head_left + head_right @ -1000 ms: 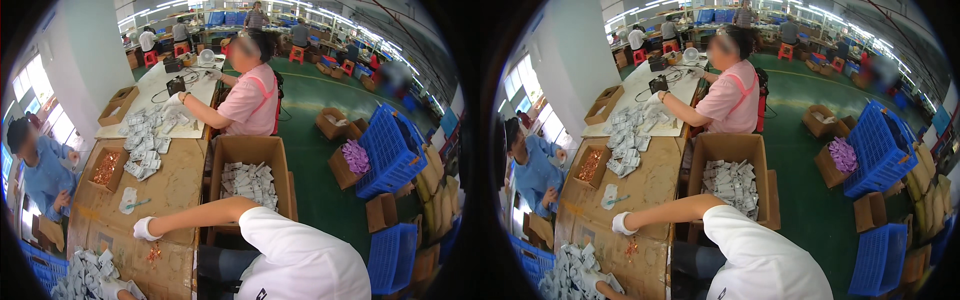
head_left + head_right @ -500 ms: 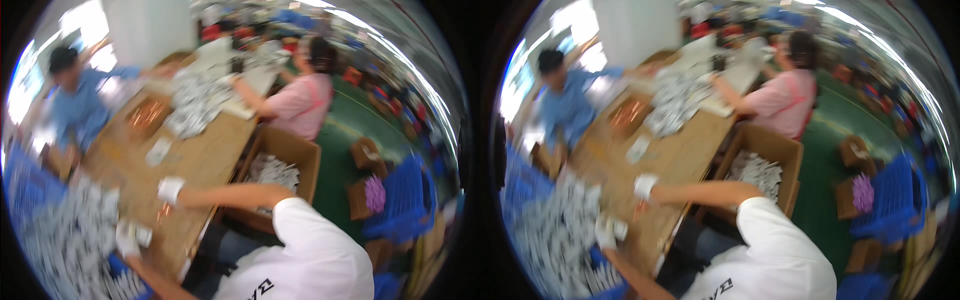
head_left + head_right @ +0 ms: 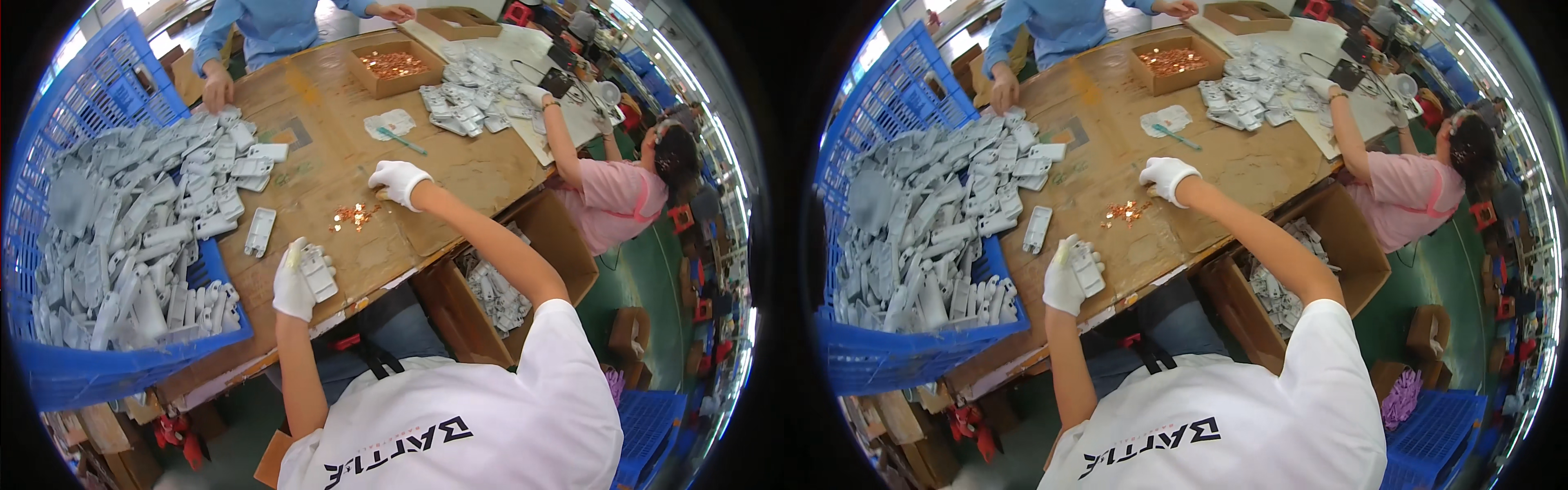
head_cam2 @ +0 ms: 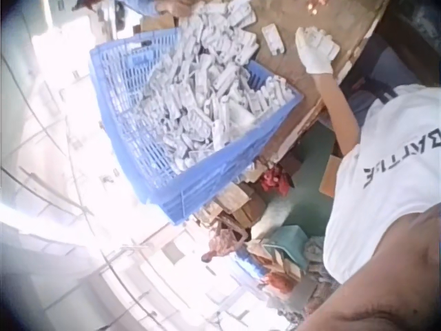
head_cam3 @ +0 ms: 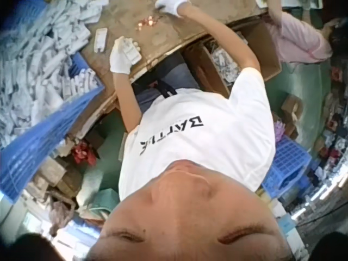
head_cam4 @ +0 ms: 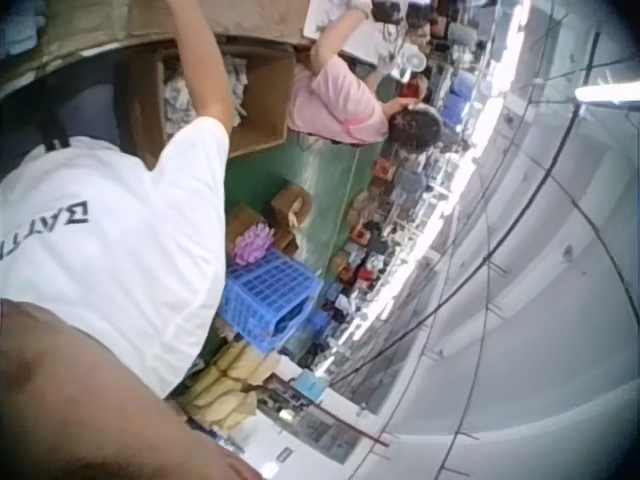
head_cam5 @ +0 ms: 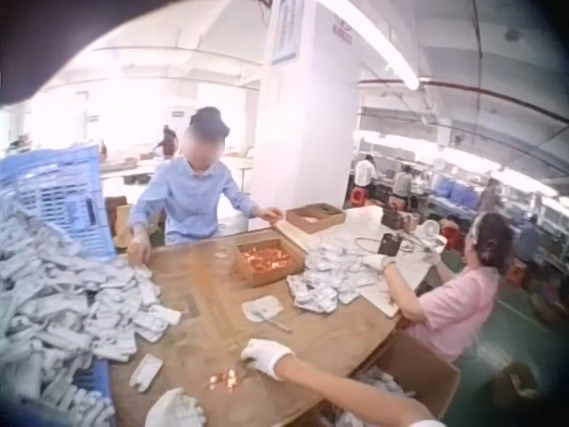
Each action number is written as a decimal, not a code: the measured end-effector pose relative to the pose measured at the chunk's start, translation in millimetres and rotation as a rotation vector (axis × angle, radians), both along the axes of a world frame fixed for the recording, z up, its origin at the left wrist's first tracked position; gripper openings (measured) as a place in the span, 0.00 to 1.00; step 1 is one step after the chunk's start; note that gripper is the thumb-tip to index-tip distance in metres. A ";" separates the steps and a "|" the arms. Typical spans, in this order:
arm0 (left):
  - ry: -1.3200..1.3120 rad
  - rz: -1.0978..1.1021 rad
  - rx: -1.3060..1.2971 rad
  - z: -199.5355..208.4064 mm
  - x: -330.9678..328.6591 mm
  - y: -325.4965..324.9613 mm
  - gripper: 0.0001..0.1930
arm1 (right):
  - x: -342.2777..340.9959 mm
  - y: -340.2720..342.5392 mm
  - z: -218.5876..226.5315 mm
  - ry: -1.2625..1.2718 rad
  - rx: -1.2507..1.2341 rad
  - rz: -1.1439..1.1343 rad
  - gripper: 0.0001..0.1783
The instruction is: The person picks up a plastic housing and a metal contact, inserts the contact into the housing by hand, and places the assembled unit into a cardboard box, repeating the process.
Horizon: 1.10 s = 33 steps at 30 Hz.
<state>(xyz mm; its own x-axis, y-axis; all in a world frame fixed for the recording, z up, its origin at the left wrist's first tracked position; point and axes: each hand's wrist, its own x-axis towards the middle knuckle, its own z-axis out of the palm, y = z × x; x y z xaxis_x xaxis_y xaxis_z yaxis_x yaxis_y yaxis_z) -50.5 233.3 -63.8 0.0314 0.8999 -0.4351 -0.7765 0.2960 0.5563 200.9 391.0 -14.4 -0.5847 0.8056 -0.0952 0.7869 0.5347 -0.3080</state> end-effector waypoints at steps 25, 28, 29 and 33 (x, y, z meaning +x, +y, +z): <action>0.868 -0.056 0.348 -26.6 22.3 1.8 0.18 | -33.3 -28.8 -5.6 -0.100 0.154 -0.250 0.09; 0.917 -0.022 0.339 -13.6 30.1 -2.4 0.17 | -42.2 -23.6 5.9 -0.178 0.079 -0.263 0.11; 0.923 -0.005 0.330 -7.6 33.3 -4.7 0.17 | -42.8 -23.7 13.2 -0.237 0.065 -0.226 0.12; 1.078 -0.002 0.314 -6.4 35.0 -8.1 0.18 | -32.3 -15.1 20.8 -0.085 -0.044 -0.250 0.14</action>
